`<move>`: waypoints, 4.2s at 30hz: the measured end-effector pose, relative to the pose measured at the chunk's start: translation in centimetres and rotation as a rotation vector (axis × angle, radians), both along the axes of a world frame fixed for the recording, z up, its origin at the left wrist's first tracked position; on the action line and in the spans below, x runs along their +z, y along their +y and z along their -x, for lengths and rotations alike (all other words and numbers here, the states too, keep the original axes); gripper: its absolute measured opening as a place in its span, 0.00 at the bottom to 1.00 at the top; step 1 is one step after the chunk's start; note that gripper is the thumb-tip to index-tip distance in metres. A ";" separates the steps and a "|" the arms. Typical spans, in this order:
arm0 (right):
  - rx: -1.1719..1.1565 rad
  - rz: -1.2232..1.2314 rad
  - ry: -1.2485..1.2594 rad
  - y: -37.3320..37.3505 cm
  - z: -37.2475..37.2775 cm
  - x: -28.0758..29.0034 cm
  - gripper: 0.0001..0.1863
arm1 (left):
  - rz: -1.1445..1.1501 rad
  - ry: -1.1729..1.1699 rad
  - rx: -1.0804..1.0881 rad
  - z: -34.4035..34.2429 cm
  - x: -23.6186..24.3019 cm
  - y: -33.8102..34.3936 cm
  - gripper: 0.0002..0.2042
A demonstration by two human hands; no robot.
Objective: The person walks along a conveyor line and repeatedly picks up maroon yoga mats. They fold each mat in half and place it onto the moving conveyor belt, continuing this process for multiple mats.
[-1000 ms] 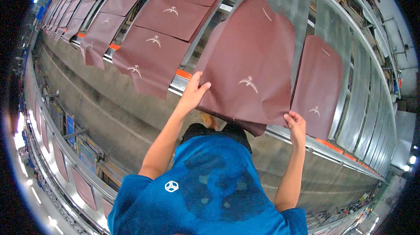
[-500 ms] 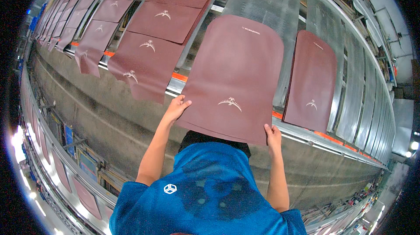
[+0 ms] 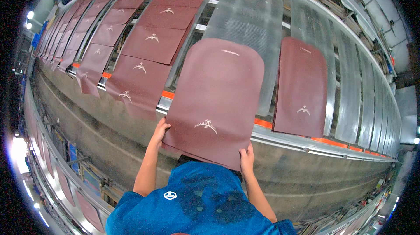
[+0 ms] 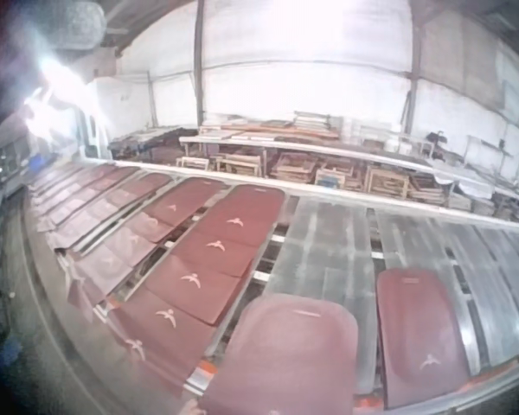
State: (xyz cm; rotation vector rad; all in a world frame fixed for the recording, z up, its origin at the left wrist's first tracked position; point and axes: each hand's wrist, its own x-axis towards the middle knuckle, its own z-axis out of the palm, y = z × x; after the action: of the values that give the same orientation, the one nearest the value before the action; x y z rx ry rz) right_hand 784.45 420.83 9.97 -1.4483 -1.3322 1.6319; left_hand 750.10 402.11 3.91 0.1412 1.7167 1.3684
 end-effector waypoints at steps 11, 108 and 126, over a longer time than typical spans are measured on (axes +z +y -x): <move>-0.035 -0.005 0.031 -2.5 -3.1 -5.9 0.16 | 0.146 0.029 0.153 -3.0 3.9 1.0 0.16; 0.473 0.172 0.020 64.1 -16.6 0.0 0.30 | 0.350 0.005 -0.487 -21.7 5.3 59.6 0.41; -0.107 -0.896 0.061 47.9 -32.4 21.7 0.23 | -0.644 0.926 -0.116 -36.6 25.0 49.2 0.13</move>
State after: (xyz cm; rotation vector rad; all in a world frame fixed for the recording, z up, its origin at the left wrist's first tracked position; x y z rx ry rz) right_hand 816.84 468.69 31.70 -0.8811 -1.6082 0.7954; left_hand 786.70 451.31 28.89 1.3915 1.8227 1.8720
